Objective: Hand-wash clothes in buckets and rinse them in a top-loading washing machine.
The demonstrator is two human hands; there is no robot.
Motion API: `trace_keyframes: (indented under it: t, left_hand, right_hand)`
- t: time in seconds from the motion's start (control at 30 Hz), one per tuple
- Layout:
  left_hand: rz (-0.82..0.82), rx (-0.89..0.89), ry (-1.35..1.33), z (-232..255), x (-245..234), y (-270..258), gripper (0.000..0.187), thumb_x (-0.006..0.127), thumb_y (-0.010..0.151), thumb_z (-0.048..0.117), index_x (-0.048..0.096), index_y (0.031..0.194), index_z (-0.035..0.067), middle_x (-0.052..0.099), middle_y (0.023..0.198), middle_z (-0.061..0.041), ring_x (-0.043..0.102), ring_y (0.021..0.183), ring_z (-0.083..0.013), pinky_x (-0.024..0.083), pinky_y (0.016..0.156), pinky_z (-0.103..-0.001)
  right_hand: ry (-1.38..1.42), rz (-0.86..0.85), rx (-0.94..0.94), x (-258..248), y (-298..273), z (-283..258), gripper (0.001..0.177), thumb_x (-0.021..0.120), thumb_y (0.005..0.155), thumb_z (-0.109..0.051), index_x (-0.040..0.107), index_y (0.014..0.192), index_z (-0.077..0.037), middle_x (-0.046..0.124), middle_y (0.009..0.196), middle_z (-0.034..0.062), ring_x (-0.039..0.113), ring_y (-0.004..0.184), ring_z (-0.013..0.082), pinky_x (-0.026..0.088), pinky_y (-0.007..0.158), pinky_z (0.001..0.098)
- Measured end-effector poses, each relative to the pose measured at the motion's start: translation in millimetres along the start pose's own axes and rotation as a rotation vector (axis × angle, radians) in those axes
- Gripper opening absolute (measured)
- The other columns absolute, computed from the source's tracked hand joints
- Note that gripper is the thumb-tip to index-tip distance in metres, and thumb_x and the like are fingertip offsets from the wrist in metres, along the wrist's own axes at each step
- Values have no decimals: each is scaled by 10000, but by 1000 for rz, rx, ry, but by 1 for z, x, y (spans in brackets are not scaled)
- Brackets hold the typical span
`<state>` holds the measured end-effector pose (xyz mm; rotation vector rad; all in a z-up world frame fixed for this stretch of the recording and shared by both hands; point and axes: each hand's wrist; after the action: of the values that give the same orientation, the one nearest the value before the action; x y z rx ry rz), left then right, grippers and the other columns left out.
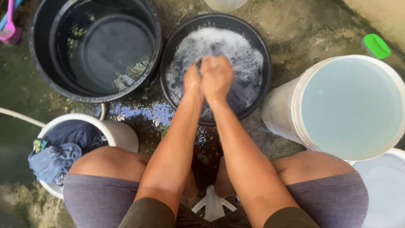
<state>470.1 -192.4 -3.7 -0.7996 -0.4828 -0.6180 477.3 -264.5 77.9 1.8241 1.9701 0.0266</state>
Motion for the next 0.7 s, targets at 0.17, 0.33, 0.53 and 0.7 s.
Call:
trace_keyframes:
  t: [0.17,0.33,0.53,0.7]
  left_hand:
    - [202,357,438,8,33,-53,188,669,870,124,681,857,-64,677,795,-161,560,701,-177,489,663,-377]
    - [295,427,965,1,41,-71,272,700,776,209,715,917,-23,739,828,-232,673,740,-369,557,748,-424]
    - [459,566,1144,29,12,-78,623,798,745,438,655,1161,-3,705,1119,-257,665,1072,-433,521,924,-483]
    - [566,456,1030,146,-12,-155,767,768,776,545,544,1278,10,658,1216,-263,640,1126,-441,508,941,-494]
  right_hand:
    - [631,45,510,4,9,57,83,658,851,13,628,775,3,608,777,69,532,686,175,430,599,358]
    - [943,110,1065,-7,2,100,85,626,893,-77,609,817,-44,624,806,78,617,741,235,527,669,408]
    - [1096,-320,985,20,-22,91,236,524,1001,-259,668,965,-75,670,965,94,663,899,257,561,839,421]
    - [1071,-384,906,74,-54,-52,366,564,987,-430,722,1029,-103,699,1117,64,680,996,228,575,881,395]
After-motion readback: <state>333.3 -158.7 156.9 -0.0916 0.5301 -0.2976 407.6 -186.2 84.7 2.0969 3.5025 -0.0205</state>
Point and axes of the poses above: each hand's wrist, its own y-axis towards the middle knuckle, its own x-axis out of the palm, z = x × y
